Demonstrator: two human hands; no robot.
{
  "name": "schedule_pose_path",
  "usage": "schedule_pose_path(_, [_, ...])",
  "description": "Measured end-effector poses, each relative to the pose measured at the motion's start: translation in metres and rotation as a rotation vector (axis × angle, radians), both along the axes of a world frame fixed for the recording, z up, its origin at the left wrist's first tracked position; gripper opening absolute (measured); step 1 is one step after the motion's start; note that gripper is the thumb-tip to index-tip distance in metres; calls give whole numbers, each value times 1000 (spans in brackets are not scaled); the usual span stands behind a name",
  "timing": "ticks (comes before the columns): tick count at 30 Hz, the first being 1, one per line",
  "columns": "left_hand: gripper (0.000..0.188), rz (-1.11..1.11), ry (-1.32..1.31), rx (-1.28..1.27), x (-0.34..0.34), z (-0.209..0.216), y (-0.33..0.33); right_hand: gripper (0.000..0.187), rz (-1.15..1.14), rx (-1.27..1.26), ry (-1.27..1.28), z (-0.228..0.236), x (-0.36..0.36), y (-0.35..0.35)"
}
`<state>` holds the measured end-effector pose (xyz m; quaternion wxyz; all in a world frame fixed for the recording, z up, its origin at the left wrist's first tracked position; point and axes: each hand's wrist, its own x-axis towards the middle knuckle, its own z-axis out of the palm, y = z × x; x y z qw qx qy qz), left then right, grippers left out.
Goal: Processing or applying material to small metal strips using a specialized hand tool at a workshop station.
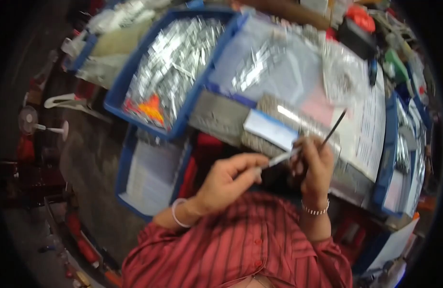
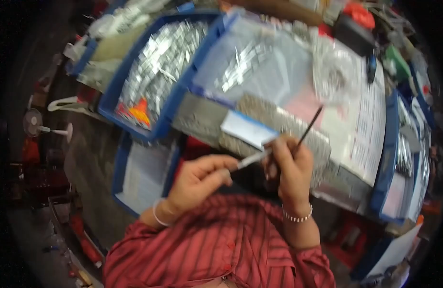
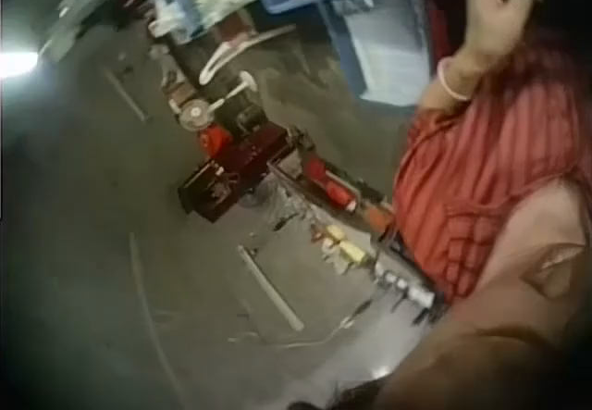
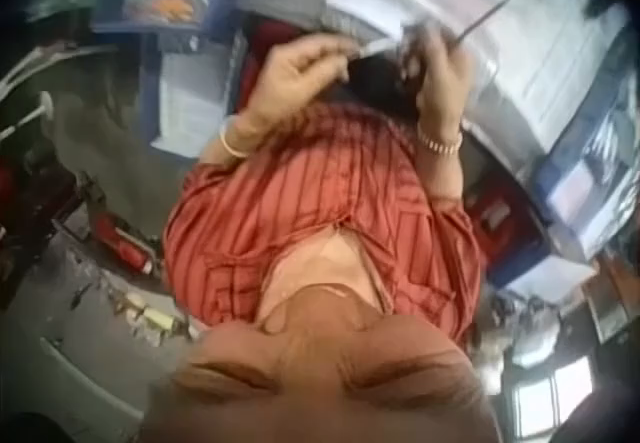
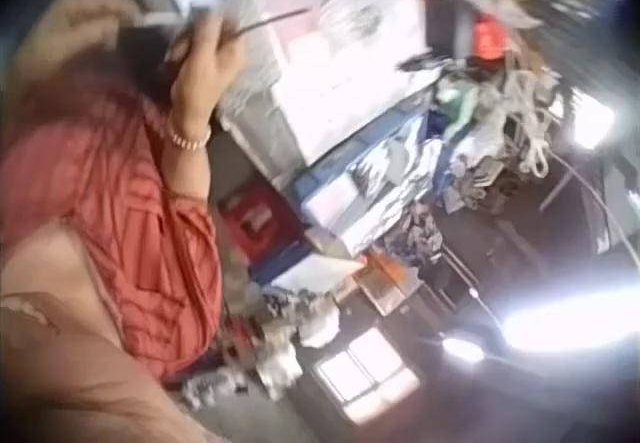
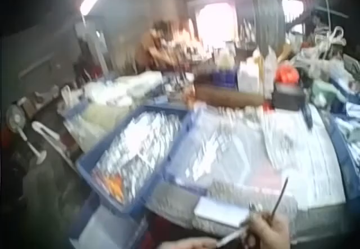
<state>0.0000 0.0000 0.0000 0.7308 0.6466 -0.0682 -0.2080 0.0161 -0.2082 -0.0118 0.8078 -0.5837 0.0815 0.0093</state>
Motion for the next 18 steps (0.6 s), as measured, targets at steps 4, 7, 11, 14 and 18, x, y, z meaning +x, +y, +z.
schedule_pose_path(4, [26,15,-57,2,1,-10,5,25,-14,90,-24,-3,1,12])
schedule_pose_path(7, [26,33,-28,-32,1,-23,-2,26,-1,118,7,-16,2,7])
schedule_pose_path(11, [26,52,8,-15,2,-29,-2,27,2,87,26,-19,2,8])
schedule_pose_path(14, [26,45,23,-7,1,-30,-2,27,8,57,36,-20,0,6])
schedule_pose_path(18, [25,64,66,4,2,-25,-2,28,14,10,64,-20,2,8])
